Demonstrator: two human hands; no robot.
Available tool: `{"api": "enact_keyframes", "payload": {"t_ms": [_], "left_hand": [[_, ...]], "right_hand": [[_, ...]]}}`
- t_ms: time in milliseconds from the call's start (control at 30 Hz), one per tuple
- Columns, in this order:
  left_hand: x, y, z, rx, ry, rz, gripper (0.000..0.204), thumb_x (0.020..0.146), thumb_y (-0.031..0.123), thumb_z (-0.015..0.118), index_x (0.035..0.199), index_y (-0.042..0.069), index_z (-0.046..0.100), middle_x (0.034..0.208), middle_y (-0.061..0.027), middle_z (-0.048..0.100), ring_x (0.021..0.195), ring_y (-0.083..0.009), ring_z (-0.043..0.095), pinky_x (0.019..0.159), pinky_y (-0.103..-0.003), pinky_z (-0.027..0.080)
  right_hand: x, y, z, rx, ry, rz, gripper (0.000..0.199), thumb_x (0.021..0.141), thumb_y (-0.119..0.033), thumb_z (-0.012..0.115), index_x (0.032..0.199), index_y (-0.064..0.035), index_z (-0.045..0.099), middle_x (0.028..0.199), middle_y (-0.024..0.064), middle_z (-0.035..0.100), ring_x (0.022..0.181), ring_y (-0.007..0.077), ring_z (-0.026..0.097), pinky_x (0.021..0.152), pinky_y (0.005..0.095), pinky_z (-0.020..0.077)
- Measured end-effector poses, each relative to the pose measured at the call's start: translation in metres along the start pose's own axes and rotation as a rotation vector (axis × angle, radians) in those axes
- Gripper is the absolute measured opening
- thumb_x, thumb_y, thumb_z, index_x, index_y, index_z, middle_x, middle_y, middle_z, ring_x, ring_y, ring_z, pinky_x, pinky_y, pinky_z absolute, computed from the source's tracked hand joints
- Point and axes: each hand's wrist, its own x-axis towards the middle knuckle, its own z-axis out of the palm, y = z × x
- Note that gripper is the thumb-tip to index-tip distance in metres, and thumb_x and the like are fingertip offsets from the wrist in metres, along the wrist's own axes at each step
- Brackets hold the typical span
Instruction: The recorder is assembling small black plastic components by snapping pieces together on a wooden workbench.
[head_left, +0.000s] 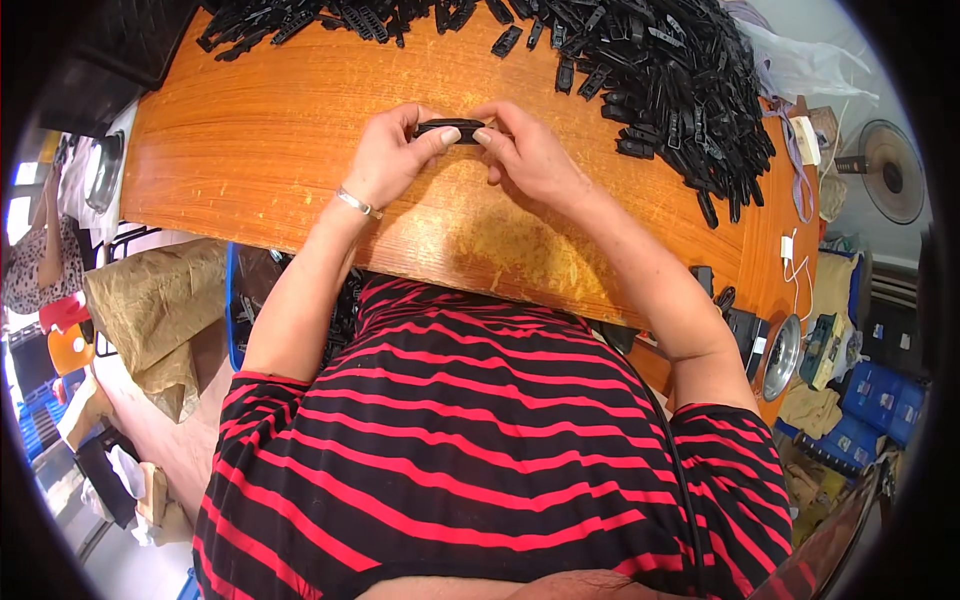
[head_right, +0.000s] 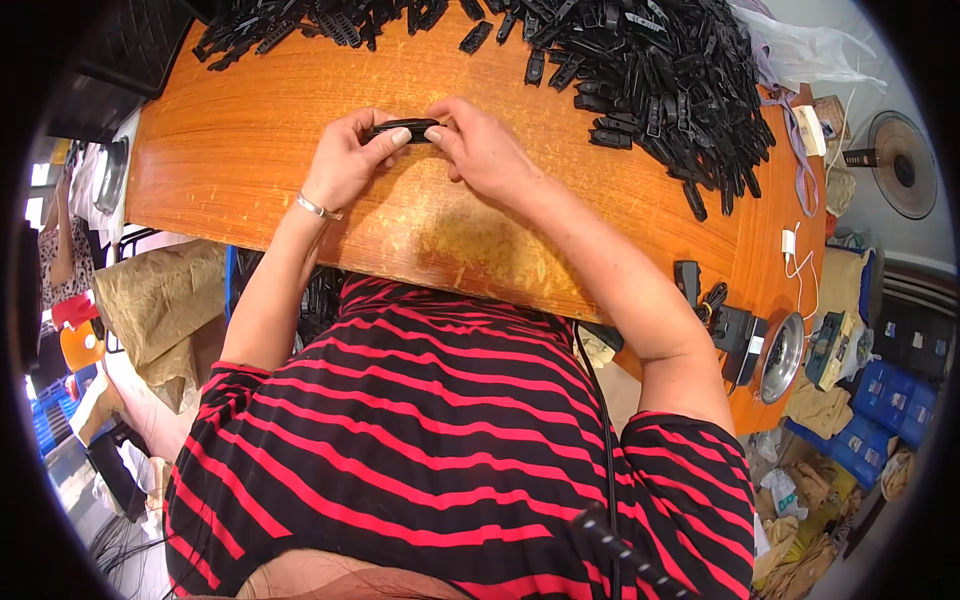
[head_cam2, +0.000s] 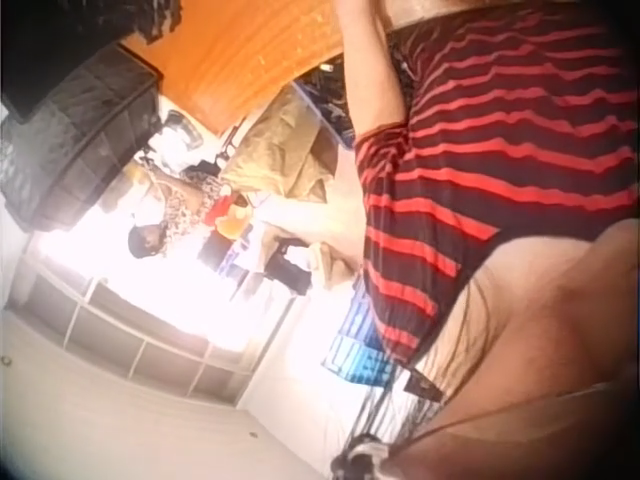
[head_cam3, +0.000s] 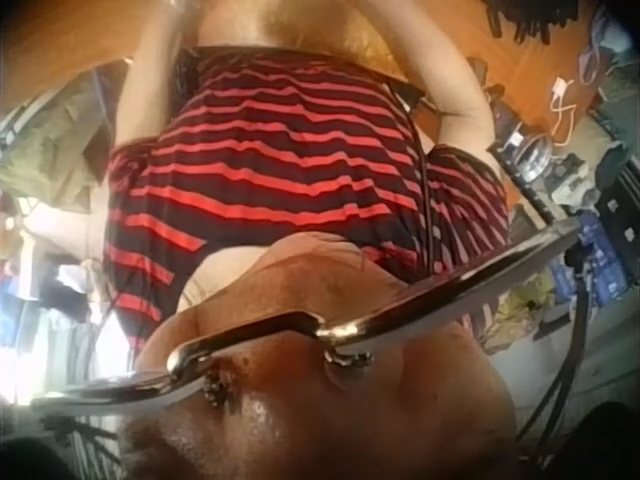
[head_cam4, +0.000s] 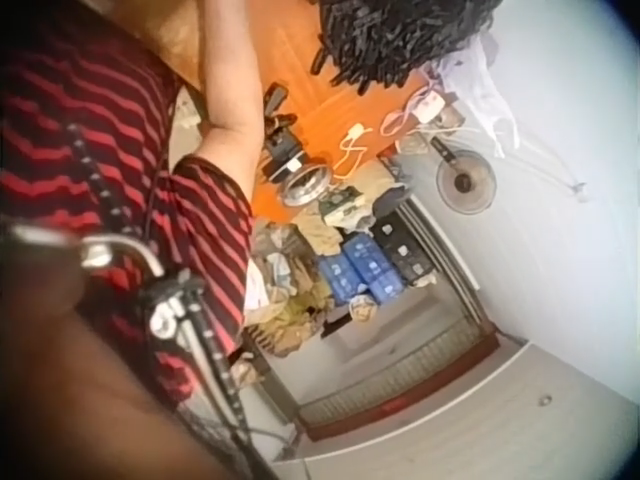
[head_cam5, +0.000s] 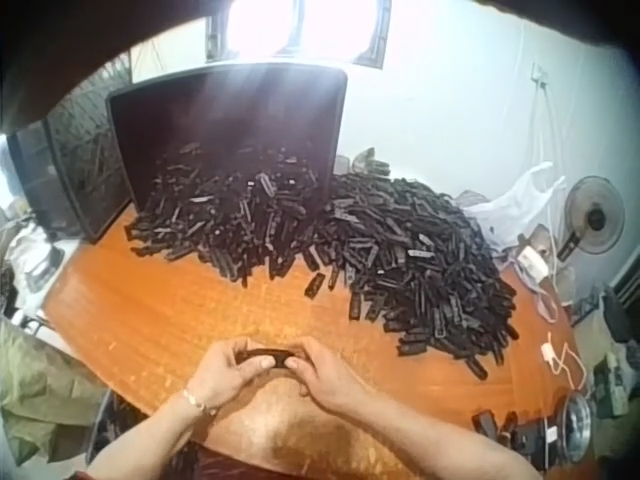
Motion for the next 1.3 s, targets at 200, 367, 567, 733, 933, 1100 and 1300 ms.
{"api": "enact_keyframes", "payload": {"t_ms": [200,367,567,733,933,1100,1300], "left_hand": [[-0.024,0.015,0.009,0.193,0.111,0.248,0.023,0.081,0.015,0.073,0.096,0.001,0.064,0.076,-0.0023,0.064,0.065,-0.0081,0.055,0.059,-0.024,0.046],[-0.036,0.009,0.006,0.203,0.172,0.301,0.026,0.078,0.016,0.075,0.098,0.002,0.065,0.082,-0.0061,0.066,0.070,-0.0122,0.059,0.062,-0.026,0.048],[-0.043,0.011,0.009,0.156,0.211,0.253,0.027,0.079,0.015,0.074,0.102,0.003,0.065,0.087,-0.0071,0.066,0.073,-0.0139,0.061,0.066,-0.026,0.049],[-0.057,0.013,-0.001,0.139,0.166,0.164,0.025,0.083,0.012,0.070,0.104,0.002,0.065,0.089,-0.0057,0.067,0.078,-0.0108,0.060,0.070,-0.025,0.049],[-0.113,0.008,-0.076,0.295,0.066,-0.054,0.020,0.087,0.010,0.061,0.104,-0.002,0.063,0.083,-0.0029,0.064,0.070,-0.0087,0.057,0.065,-0.024,0.047],[-0.190,-0.014,-0.148,0.483,0.000,-0.488,0.027,0.083,0.008,0.064,0.107,-0.004,0.062,0.088,-0.0037,0.065,0.078,-0.0105,0.058,0.071,-0.025,0.048],[-0.140,-0.006,-0.144,0.457,0.122,-0.378,0.017,0.083,0.010,0.066,0.093,-0.004,0.061,0.079,-0.0003,0.060,0.077,-0.0080,0.055,0.072,-0.025,0.047]], "right_hand": [[-0.010,0.000,0.001,-0.295,-0.015,-0.260,0.018,0.090,-0.012,0.058,0.102,-0.0003,0.054,0.075,0.0090,0.062,0.063,0.0152,0.063,0.057,0.0289,0.0492],[-0.018,-0.010,0.006,-0.392,0.063,-0.391,0.020,0.086,-0.012,0.062,0.102,-0.0010,0.055,0.078,0.0140,0.063,0.071,0.0243,0.065,0.062,0.0332,0.0497],[-0.022,-0.018,0.010,-0.395,0.112,-0.468,0.020,0.086,-0.013,0.063,0.101,-0.0022,0.055,0.078,0.0153,0.062,0.070,0.0263,0.065,0.061,0.0352,0.0492],[-0.022,-0.005,0.024,-0.298,0.038,-0.385,0.020,0.086,-0.019,0.063,0.099,-0.0051,0.056,0.073,0.0106,0.063,0.061,0.0196,0.062,0.056,0.0320,0.0477],[-0.005,-0.005,0.016,-0.218,-0.303,-0.274,0.027,0.088,-0.024,0.061,0.103,-0.0025,0.057,0.097,0.0096,0.062,0.077,0.0184,0.061,0.070,0.0323,0.0492],[0.058,0.028,-0.037,-0.654,0.086,-0.213,0.019,0.086,-0.015,0.058,0.102,-0.0044,0.060,0.100,0.0122,0.060,0.084,0.0289,0.062,0.074,0.0383,0.0503],[0.108,0.046,-0.070,-0.926,0.340,-0.416,0.017,0.082,-0.009,0.061,0.099,-0.0072,0.062,0.098,0.0120,0.058,0.080,0.0344,0.061,0.067,0.0421,0.0509]]}}
